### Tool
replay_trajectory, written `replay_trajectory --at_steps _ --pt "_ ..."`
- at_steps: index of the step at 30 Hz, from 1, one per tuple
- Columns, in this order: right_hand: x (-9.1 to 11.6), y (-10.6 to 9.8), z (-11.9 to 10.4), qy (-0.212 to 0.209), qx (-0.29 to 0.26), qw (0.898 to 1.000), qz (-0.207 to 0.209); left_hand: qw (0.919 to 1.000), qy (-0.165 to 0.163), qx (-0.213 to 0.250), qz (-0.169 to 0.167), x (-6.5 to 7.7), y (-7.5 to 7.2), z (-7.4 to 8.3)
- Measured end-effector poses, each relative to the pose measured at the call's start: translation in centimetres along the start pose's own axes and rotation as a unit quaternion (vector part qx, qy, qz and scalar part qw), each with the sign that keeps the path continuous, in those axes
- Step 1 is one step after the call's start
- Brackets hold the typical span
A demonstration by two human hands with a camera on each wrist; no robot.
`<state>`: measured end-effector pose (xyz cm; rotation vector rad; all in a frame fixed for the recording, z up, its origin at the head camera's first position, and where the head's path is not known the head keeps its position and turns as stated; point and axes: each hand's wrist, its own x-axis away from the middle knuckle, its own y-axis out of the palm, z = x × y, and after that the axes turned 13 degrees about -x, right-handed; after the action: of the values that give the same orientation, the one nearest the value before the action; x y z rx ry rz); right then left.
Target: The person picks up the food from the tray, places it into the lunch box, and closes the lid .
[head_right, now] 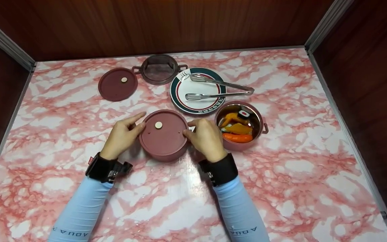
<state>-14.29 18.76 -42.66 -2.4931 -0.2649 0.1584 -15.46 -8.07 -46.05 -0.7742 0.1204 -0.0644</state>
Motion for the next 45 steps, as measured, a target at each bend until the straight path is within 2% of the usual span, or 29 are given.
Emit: replay_trajectory --at_steps 4,8,12,17,22,28,31,34,38,45 --pt "0.1 -0.4 0.5 -0.001 0.01 1.0 -0.013 0.9997 0.024 -0.005 -0.009 -0.2 0.0 -0.3" --pt "0.1 -0.8 0.5 0.0 0.02 0.999 -0.045 0.9989 0.04 -0.007 -0.025 -0.3 0.0 -0.4" --pt "0.1 -1.0 0.4 -0.018 0.036 0.996 -0.075 0.998 0.043 -0.01 -0.045 -0.3 0.0 -0.4" --pt "0.2 -0.7 0.3 -0.021 0.061 0.992 -0.113 0.9964 0.054 -0.026 -0.059 -0.2 -0.1 -0.4" --pt "0.0 -0.2 0.5 -0.026 0.058 0.989 -0.132 0.9951 0.051 -0.029 -0.08 0.0 -0.7 -0.4" --pt "-0.4 0.0 0.9 -0.027 0.042 0.99 -0.135 0.9884 0.042 -0.039 -0.141 0.3 -1.5 -0.6" --pt "-0.4 0.1 1.0 -0.028 0.037 0.989 -0.138 0.9816 0.051 -0.054 -0.176 0.4 -1.6 -0.7" --pt "-0.5 0.1 1.1 -0.031 0.033 0.989 -0.144 0.9761 0.07 -0.065 -0.195 0.5 -1.6 -0.9" --pt "-0.6 0.0 1.3 -0.047 0.039 0.987 -0.15 0.9734 0.091 -0.063 -0.201 0.5 -1.5 -1.0" --pt "-0.7 -0.1 1.0 -0.047 0.039 0.985 -0.161 0.9732 0.133 -0.059 -0.178 0.3 -1.4 -0.9"
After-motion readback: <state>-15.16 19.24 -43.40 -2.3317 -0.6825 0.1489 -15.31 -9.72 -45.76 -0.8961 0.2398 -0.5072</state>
